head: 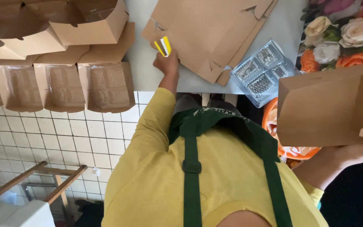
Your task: The person folds flat cardboard sheets into small rectangular boxes and secures the seams with a yellow stapler. They repeatedly pick up a flat sheet, fold the sides, staple the corners, and place the finished box into a stack on the left.
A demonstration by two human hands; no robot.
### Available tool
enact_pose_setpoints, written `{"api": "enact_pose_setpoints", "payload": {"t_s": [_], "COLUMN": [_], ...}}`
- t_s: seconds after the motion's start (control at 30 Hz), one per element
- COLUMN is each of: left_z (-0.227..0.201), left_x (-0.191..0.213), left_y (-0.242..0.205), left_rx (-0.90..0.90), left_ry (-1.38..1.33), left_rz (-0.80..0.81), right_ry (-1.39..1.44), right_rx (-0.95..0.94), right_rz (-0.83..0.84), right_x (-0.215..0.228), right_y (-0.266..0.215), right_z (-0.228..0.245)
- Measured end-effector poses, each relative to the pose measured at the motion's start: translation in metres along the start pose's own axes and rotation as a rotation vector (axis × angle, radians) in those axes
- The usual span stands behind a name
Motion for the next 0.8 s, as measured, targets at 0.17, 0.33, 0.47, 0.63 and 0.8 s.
{"api": "enact_pose_setpoints", "payload": {"t_s": [0.17, 0.33, 0.47, 0.63, 0.8], "left_z": [0.024, -0.031, -0.063, -0.114, -0.147], "left_x": [-0.061, -0.012, 0.016, 0.05, 0.028], "left_y": [-0.014, -0.03, -0.014, -0.023, -0.093], "left_rx": [-0.062, -0.103, -0.221, -0.106, -0.029], "left_ry": [-0.314, -0.684, -0.803, -0.993, -1.052], "left_rz": [-0.061, 0.036, 0.017, 0.164, 0.225], "right_ry": [0.105, -0.317, -0.325, -0.125, -0.208], "right_rx": [-0.034, 0.129, 0.121, 0.095, 0.173], "right_rz": [0.002, 0.04, 0.196, 0.117, 0.024], "right_x": [-0.019, -0.011, -0.006, 0.054, 0.075], "right_y": [-0.033, -0.033, -0.032, -0.022, -0.031], "right_z": [-0.026, -0.026, -0.029, -0.043, -0.037]}}
Point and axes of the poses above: each hand's wrist, its own y-axis towards the middle knuckle, its own x-axis out of the back of the hand, z = x × y, the point moved 3 cm from there along y, towards the middle knuckle, and after that the axes turned 12 degrees about -x, right-handed, at the moved point
